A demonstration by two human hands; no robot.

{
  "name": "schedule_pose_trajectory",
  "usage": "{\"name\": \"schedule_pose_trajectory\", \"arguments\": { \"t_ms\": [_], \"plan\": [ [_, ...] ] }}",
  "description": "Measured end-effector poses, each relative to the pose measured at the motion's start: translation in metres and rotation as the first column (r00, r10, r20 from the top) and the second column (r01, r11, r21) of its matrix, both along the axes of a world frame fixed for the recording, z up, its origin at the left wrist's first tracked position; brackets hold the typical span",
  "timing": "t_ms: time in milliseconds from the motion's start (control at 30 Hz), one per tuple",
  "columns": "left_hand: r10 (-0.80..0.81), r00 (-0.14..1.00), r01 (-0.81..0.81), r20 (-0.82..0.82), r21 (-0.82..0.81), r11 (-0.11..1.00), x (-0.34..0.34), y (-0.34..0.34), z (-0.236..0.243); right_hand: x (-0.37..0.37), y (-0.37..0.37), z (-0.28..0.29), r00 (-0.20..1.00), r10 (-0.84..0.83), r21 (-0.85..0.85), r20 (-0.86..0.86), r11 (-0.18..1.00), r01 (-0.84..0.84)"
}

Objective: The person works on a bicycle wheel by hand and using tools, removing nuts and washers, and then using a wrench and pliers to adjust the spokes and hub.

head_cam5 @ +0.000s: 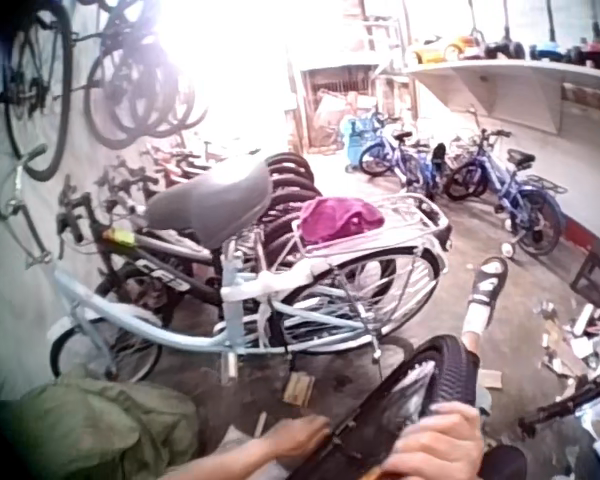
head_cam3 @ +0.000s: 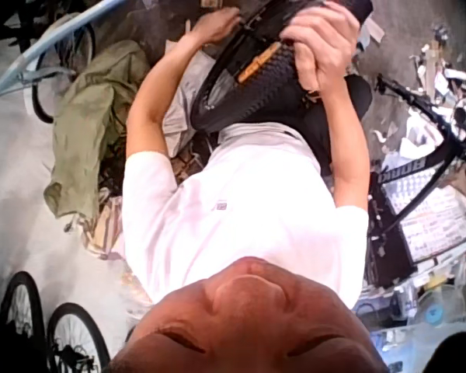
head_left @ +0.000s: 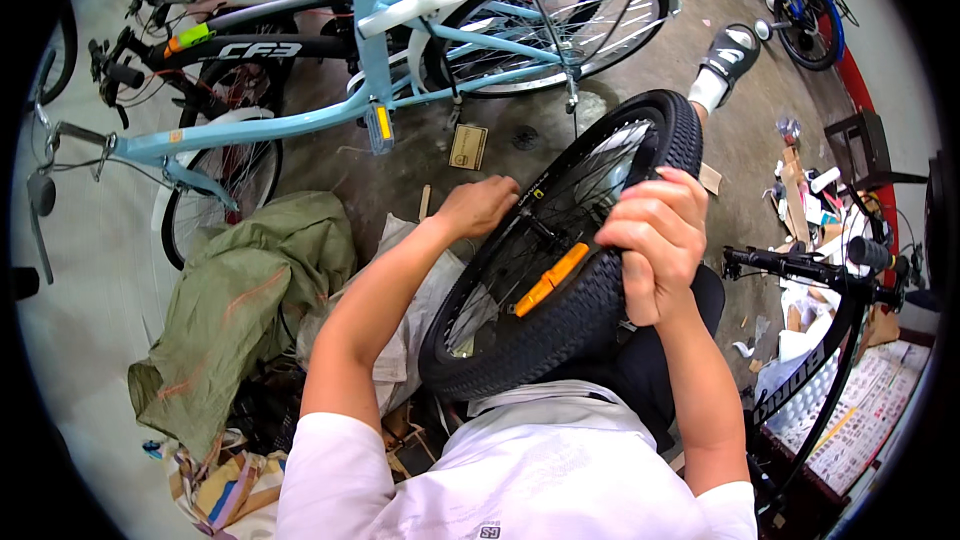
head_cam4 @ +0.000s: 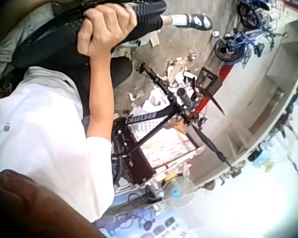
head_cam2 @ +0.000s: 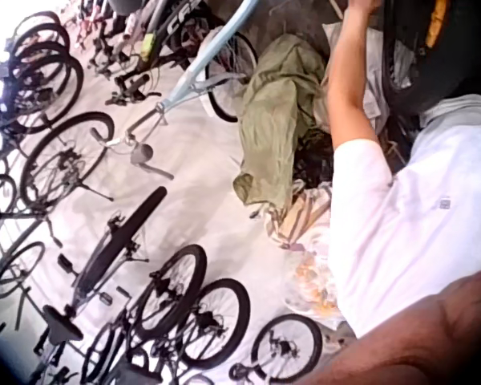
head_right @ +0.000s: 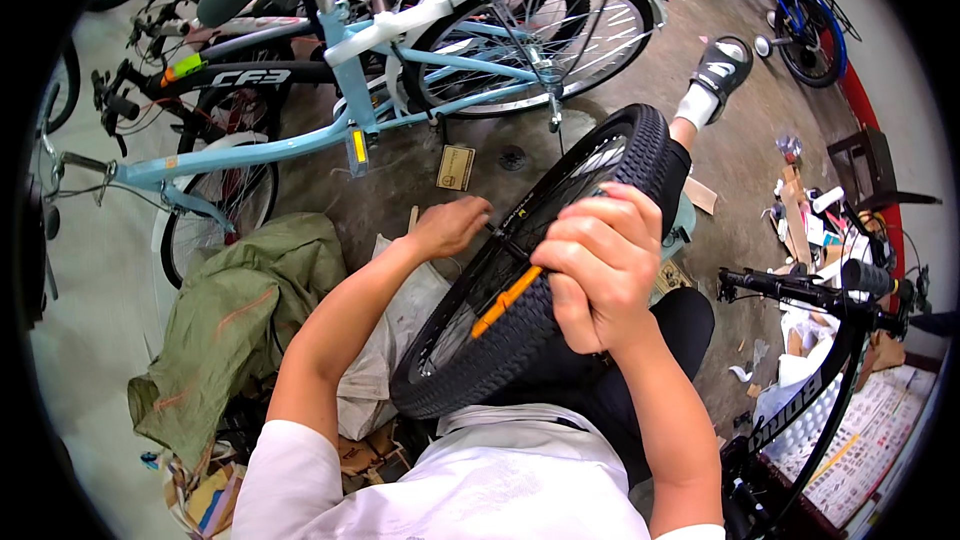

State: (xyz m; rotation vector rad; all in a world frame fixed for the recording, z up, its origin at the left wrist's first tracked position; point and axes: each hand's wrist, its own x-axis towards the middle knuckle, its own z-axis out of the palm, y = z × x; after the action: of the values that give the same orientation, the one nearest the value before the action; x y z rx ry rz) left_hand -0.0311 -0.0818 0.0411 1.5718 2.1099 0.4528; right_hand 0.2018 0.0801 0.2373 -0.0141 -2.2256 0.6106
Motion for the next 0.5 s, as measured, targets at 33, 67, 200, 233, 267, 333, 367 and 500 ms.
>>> {"name": "schedule_pose_trajectory", "arguments": {
  "t_ms": [33,67,200,233,267,333,367,500],
  "plan": [
    [-0.081,0.996,0.081,-0.027,-0.012,0.997,0.002,0.004,-0.003,0.004,-0.001,-0.001,1.0,0.007,-0.01,0.005,1.0,-0.007],
    [-0.07,0.997,0.07,-0.02,-0.008,0.998,0.0,0.003,-0.004,0.007,-0.001,-0.003,1.0,0.014,-0.02,0.011,1.0,-0.014],
    [-0.172,0.984,0.17,0.046,0.033,0.985,0.0,0.0,-0.006,0.009,0.006,-0.002,0.999,0.004,-0.023,0.039,1.0,-0.003],
    [-0.136,0.989,0.132,0.064,0.058,0.99,0.001,0.0,-0.008,0.007,0.008,-0.003,0.999,-0.003,-0.032,0.037,0.999,0.005],
    [-0.1,0.991,0.094,0.083,0.082,0.992,0.002,0.0,-0.01,0.005,0.008,-0.003,0.999,-0.006,-0.029,0.046,1.0,0.007],
    [-0.065,0.989,0.051,0.131,0.112,0.992,0.009,0.002,-0.017,0.0,0.008,-0.003,0.999,-0.011,-0.026,0.042,1.0,0.012],
    [-0.039,0.988,0.018,0.149,0.14,0.99,0.012,0.002,-0.022,-0.002,0.007,-0.004,0.999,-0.01,-0.029,0.042,1.0,0.011],
    [-0.036,0.99,0.011,0.136,0.183,0.983,0.01,0.006,-0.026,-0.004,0.007,-0.004,0.998,-0.009,-0.037,0.058,0.999,0.011]
  ]
}}
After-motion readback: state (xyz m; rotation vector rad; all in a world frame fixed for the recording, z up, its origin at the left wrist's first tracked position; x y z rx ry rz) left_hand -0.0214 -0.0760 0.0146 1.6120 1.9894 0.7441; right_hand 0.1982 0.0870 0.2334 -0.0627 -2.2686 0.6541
